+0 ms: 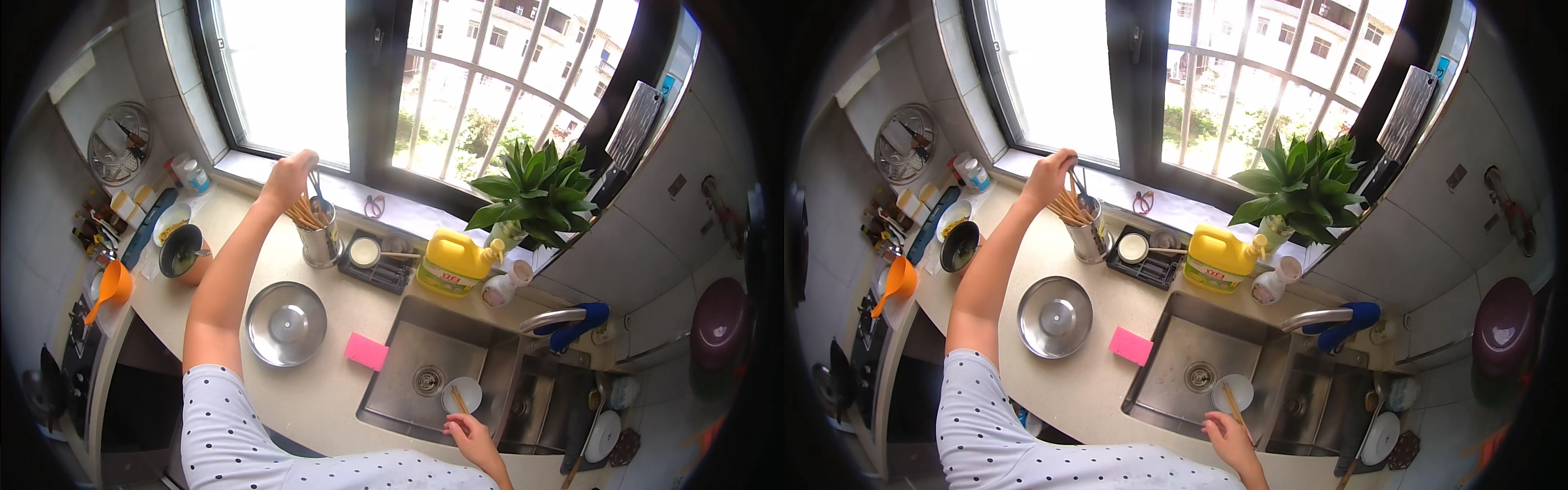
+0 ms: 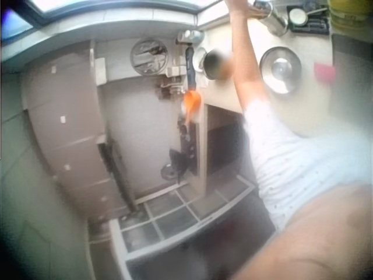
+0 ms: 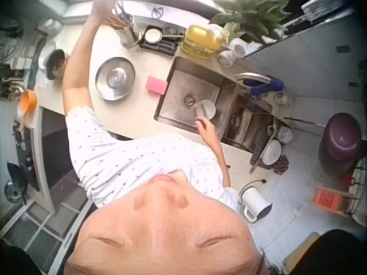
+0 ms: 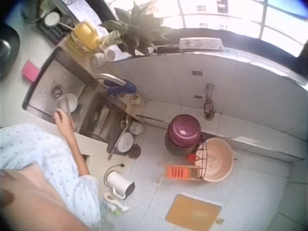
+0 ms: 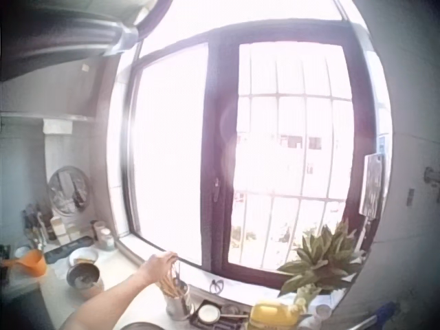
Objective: The person organizes kitchen items, including moving a cutting board and a spice jar. They then wash a white bowl and a spoon in the sink using a blue cloth and running water. The person places the cleaned items on the counter.
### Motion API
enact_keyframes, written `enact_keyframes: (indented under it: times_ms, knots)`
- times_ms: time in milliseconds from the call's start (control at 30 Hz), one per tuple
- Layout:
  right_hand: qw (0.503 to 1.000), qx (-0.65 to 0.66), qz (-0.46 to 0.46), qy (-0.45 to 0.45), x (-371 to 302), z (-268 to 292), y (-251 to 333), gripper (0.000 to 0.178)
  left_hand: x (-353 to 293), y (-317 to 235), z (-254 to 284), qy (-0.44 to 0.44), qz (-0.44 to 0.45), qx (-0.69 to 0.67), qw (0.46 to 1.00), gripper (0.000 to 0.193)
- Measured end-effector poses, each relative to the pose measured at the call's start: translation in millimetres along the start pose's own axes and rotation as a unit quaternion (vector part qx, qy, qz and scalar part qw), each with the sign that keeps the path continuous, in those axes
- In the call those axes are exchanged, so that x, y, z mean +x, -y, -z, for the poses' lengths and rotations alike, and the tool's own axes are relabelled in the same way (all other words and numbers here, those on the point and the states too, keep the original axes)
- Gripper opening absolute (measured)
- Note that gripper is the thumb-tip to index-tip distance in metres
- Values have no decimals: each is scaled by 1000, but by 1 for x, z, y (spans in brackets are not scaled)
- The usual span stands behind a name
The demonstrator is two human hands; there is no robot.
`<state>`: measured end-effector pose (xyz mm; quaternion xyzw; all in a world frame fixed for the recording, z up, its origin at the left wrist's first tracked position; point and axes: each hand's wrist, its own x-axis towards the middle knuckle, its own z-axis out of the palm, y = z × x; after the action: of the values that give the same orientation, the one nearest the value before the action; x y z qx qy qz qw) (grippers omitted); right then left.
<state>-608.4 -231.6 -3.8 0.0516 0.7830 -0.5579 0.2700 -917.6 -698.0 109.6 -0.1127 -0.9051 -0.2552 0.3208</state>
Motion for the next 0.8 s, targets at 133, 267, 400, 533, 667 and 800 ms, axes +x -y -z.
enact_keyframes:
  times_ms: [133, 267, 400, 533, 667, 800]
  knots:
    - [1000, -3, -15, -14, -11, 3, -5, 24, -9, 28, -31, 100, 39, 41, 993, 11]
    - [1000, -5, -11, -24, -17, 6, -12, 23, -19, 34, -52, 139, 30, 55, 988, 13]
    - [1000, -7, -15, -21, -21, 4, -11, 22, -26, 32, -57, 251, 106, 118, 955, 21]
    - [999, -42, 0, -11, -21, 3, -15, 23, -27, 33, -45, 228, 160, 31, 960, 33]
    - [998, -54, -4, -19, -23, 3, -16, 24, -28, 3, -20, -119, 162, -221, 954, 23]
    - [998, -58, -7, -27, -22, 4, -23, 24, -107, -30, -33, -262, 250, -366, 857, 7]
